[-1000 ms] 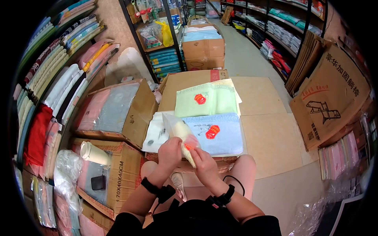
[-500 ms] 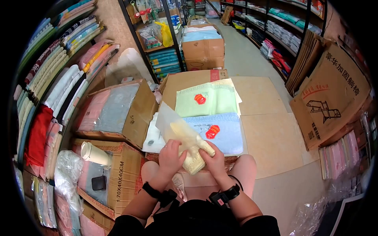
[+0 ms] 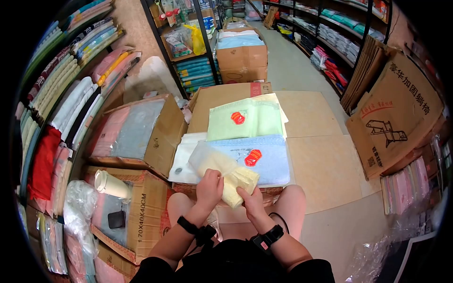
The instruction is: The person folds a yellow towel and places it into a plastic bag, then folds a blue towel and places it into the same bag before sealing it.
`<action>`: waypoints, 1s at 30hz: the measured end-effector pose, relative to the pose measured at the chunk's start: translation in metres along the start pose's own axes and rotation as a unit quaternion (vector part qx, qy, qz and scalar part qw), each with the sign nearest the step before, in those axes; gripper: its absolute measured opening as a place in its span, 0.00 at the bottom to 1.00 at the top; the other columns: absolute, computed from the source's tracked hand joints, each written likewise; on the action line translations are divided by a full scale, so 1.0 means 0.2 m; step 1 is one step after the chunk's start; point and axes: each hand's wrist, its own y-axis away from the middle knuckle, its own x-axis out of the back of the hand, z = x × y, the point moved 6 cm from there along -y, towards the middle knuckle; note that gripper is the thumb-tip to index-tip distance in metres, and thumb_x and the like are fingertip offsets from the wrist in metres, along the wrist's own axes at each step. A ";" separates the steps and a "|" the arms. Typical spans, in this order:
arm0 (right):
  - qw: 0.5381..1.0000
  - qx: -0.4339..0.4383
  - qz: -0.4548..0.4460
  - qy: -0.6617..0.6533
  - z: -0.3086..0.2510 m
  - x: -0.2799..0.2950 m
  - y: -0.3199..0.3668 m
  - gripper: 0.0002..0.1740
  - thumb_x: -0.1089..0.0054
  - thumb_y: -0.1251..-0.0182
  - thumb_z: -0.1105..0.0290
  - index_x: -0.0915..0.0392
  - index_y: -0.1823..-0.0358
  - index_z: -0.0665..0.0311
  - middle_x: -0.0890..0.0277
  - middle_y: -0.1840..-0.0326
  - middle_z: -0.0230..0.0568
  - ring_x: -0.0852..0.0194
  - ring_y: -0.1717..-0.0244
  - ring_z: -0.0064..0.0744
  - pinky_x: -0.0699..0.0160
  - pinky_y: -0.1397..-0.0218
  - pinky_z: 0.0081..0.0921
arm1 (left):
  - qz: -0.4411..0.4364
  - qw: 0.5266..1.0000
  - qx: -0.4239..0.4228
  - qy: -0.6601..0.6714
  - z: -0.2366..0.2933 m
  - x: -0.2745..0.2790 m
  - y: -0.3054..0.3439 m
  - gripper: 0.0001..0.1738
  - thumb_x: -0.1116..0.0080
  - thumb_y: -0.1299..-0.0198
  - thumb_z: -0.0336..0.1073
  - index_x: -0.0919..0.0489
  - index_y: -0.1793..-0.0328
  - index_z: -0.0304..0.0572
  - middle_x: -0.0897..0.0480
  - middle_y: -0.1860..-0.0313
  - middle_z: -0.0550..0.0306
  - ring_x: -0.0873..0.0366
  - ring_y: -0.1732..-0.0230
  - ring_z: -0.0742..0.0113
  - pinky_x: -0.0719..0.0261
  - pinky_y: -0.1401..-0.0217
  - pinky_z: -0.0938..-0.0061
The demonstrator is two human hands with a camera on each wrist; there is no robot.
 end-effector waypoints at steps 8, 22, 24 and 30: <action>0.995 0.040 0.010 -0.094 -0.07 -0.02 -0.02 0.27 0.43 0.39 0.77 0.39 0.38 0.67 0.32 0.42 0.41 0.30 0.44 0.32 0.27 0.43 0.30 | -0.042 0.997 0.045 -0.048 -0.10 -0.02 0.11 0.07 0.45 0.43 0.37 0.28 0.64 0.44 0.26 0.70 0.53 0.25 0.73 0.52 0.27 0.73 0.62; 0.948 0.250 0.057 0.188 -0.19 -0.05 0.02 0.21 0.42 0.41 0.76 0.32 0.46 0.70 0.24 0.53 0.43 0.28 0.53 0.27 0.29 0.49 0.24 | -0.019 0.999 -0.040 -0.003 0.12 0.10 0.00 0.04 0.47 0.45 0.32 0.29 0.68 0.43 0.27 0.74 0.52 0.25 0.73 0.51 0.28 0.74 0.61; 0.948 0.246 0.060 0.190 -0.21 -0.06 0.01 0.21 0.41 0.41 0.77 0.32 0.46 0.70 0.24 0.53 0.43 0.27 0.53 0.27 0.29 0.49 0.25 | -0.107 0.983 -0.136 -0.068 0.16 0.03 0.03 0.05 0.46 0.47 0.32 0.31 0.71 0.42 0.27 0.75 0.51 0.25 0.73 0.53 0.29 0.75 0.62; 0.938 0.240 0.032 0.246 -0.26 -0.11 0.02 0.22 0.41 0.43 0.78 0.31 0.46 0.68 0.24 0.54 0.43 0.27 0.54 0.27 0.28 0.50 0.25 | -0.162 0.977 -0.120 0.073 0.17 0.06 0.06 0.07 0.43 0.47 0.33 0.27 0.66 0.39 0.25 0.78 0.54 0.27 0.79 0.56 0.29 0.76 0.66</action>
